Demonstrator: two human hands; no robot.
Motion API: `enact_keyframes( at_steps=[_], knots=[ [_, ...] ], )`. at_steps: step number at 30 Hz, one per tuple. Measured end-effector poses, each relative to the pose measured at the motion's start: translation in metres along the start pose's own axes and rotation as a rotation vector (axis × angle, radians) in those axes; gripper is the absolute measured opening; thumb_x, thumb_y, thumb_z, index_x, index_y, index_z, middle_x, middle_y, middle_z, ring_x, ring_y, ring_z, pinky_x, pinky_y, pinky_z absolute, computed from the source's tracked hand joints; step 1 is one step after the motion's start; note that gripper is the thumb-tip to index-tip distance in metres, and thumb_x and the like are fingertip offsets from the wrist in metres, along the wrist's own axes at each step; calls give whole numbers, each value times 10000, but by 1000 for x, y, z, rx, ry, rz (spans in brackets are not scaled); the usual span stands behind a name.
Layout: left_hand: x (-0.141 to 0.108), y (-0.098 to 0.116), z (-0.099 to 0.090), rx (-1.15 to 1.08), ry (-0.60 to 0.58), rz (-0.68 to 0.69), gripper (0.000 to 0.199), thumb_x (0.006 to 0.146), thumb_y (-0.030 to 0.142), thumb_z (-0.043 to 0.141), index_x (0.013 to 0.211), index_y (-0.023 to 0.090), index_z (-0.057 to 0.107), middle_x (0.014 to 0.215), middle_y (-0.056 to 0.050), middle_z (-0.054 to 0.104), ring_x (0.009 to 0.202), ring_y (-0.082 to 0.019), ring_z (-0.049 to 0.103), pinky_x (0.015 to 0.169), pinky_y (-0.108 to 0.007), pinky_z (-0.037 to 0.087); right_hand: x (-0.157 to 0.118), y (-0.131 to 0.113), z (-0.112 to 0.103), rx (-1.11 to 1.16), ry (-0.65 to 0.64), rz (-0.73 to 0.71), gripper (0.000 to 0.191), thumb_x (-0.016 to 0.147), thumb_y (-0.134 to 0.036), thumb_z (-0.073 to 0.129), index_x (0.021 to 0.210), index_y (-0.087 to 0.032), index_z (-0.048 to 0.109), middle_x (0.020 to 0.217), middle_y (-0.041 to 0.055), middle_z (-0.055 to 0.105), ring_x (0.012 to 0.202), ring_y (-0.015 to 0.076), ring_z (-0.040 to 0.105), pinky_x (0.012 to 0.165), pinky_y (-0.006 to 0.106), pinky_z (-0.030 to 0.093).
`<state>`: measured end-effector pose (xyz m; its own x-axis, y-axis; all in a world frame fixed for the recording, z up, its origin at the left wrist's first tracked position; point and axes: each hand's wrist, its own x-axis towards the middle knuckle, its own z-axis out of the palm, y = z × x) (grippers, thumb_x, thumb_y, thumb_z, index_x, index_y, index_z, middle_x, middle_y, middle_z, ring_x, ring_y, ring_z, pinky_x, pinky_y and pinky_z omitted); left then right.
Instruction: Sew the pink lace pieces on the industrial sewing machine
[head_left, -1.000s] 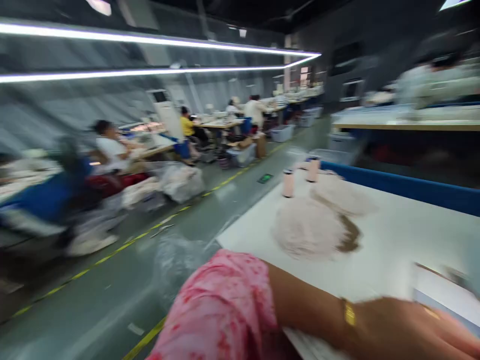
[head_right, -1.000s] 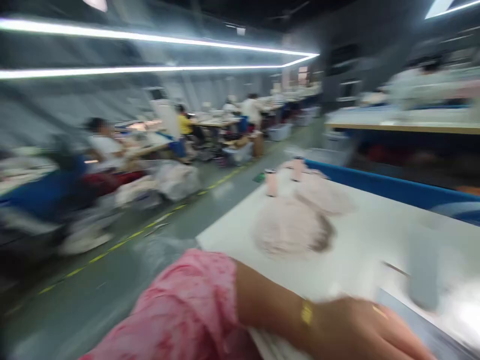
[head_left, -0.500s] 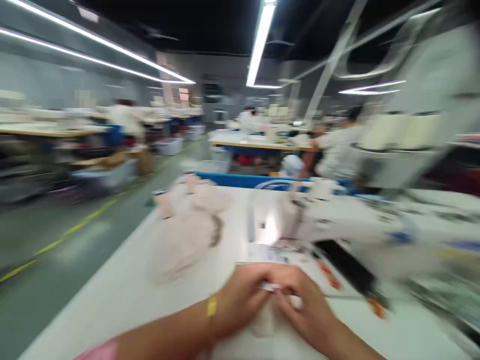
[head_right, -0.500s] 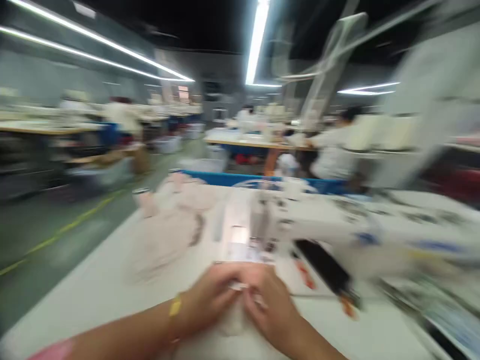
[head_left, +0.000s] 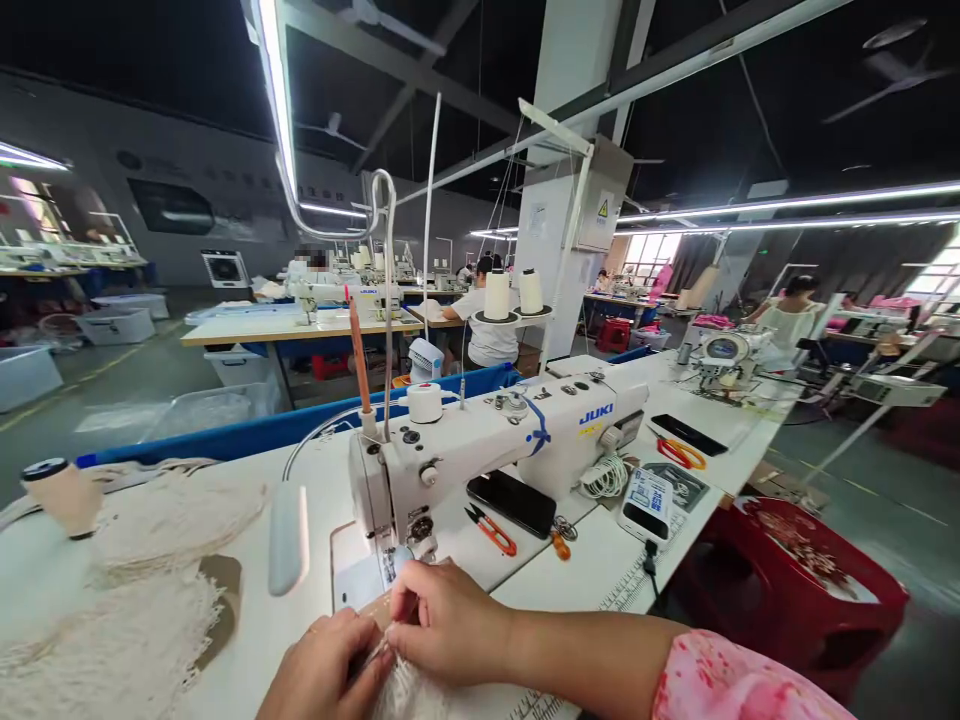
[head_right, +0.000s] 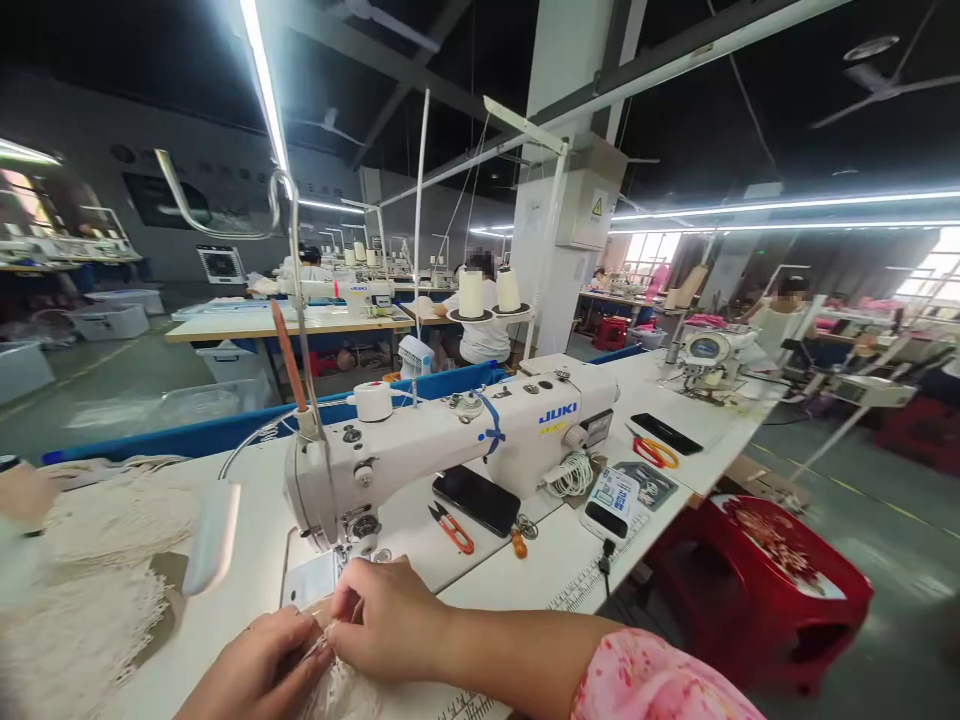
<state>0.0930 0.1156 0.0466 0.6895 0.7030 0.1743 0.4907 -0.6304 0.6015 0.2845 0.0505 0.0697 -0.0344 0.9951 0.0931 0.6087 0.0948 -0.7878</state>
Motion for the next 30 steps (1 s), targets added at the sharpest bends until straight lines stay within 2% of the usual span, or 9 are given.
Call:
enact_keyframes(
  at_steps=[4,6,9,11,15,19,22,26,30],
  knots=[
    [-3,-10,2,301,240,165,147,892,410,712,941,275,743,950,-33,734,863,-253,690,732,-334,521,17,9,11,-80,18,-66,252,762,-89,722,863,-242,549,796,-52,646,792,184,617,740,264,420],
    [-5,-9,2,355,284,310,60,947,321,681,968,294,731,1001,-15,734,901,-235,682,807,-340,507,18,11,12,-84,14,-83,239,778,-79,703,879,-241,559,790,-54,654,758,173,616,708,252,418],
    [-4,-3,3,357,249,489,234,1043,235,555,853,266,688,865,5,708,781,-190,640,803,-326,480,17,14,11,-106,17,-98,232,808,-61,682,906,-237,567,783,-62,658,695,147,600,648,231,406],
    [-1,-1,4,346,255,532,296,1064,201,511,809,242,655,809,5,686,740,-184,613,768,-323,463,18,17,10,-136,31,-105,228,826,-60,687,920,-235,576,809,-57,673,704,143,608,634,225,405],
    [3,1,7,343,312,511,324,1069,145,460,823,214,658,819,-9,678,740,-191,591,754,-347,435,20,19,8,-203,65,-140,207,861,-63,694,925,-236,599,836,-41,679,767,162,631,667,237,428],
    [-5,13,4,354,218,424,265,1050,154,522,847,200,687,863,-25,695,795,-214,600,787,-383,415,7,23,3,-204,69,-166,143,942,-86,628,965,-227,627,949,33,683,918,224,640,803,307,471],
    [-8,21,0,352,155,371,179,1052,210,577,959,202,729,961,-30,729,869,-234,608,848,-419,407,-4,31,-6,-164,47,-172,122,1040,-155,551,1046,-227,649,1075,80,680,1038,262,622,902,368,472],
    [-8,24,-1,349,137,338,174,1063,230,573,1069,204,745,1028,-36,746,907,-238,594,878,-426,395,-10,37,-17,-261,26,-369,190,1080,-169,497,1110,-225,676,1096,83,697,993,256,651,862,369,513],
    [-11,26,1,349,160,350,178,1064,218,569,1063,200,746,1015,-33,746,907,-231,597,870,-417,389,-12,33,-18,-298,-9,-429,212,1062,-125,510,1096,-213,700,1107,90,690,1005,252,654,831,349,538]
  ],
)
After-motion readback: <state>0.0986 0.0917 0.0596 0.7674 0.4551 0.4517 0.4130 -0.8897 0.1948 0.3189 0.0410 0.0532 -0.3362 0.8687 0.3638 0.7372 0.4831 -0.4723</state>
